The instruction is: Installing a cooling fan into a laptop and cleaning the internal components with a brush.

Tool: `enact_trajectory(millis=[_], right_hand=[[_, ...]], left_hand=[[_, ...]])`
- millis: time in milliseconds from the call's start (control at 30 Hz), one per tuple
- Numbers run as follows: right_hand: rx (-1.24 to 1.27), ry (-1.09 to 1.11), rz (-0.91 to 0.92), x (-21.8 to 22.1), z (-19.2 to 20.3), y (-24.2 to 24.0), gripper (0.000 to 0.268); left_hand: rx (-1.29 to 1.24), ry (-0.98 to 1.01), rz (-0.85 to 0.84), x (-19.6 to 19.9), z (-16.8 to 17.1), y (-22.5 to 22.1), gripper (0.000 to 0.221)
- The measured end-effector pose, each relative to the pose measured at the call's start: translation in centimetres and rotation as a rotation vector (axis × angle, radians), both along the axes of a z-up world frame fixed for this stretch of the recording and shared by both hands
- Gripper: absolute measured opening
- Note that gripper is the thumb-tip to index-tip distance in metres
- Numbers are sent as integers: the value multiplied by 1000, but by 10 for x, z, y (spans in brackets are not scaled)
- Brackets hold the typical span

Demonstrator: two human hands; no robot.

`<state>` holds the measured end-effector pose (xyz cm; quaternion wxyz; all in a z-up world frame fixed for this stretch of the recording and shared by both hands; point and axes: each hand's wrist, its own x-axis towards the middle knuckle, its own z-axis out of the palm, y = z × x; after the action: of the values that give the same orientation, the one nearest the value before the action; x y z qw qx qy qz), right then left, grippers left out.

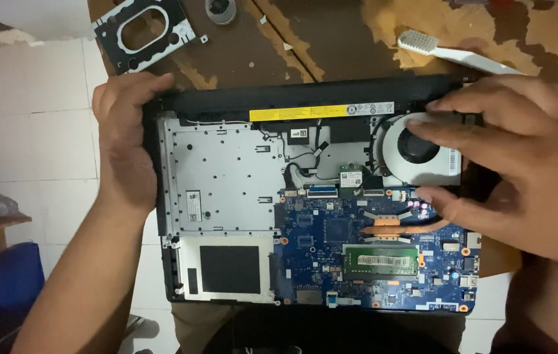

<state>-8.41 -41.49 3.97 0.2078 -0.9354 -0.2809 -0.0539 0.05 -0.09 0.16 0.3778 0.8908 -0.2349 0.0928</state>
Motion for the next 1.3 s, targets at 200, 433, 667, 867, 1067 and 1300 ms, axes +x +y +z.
enact_trajectory(millis=[200, 433, 667, 867, 1067, 1300], right_hand=[[-14, -12, -49, -2, 6, 10, 58], [-279, -24, -119, -4, 10, 12, 74], [-892, -40, -117, 21, 41, 48, 38], [-1115, 355, 15, 46, 68, 69, 40], [-885, 697, -62, 53, 48, 42, 55], [-942, 46, 84, 37, 38, 19, 53]], left_hand=[[41, -16, -20, -1, 6, -2, 42], [-21, -27, -114, 4, 2, 3, 94], [-9, 63, -28, 1, 5, -1, 96], [107, -75, -94, 3, 2, 3, 55], [91, -65, -88, 3, 2, -1, 104], [105, 12, -41, -3, 3, -4, 99]])
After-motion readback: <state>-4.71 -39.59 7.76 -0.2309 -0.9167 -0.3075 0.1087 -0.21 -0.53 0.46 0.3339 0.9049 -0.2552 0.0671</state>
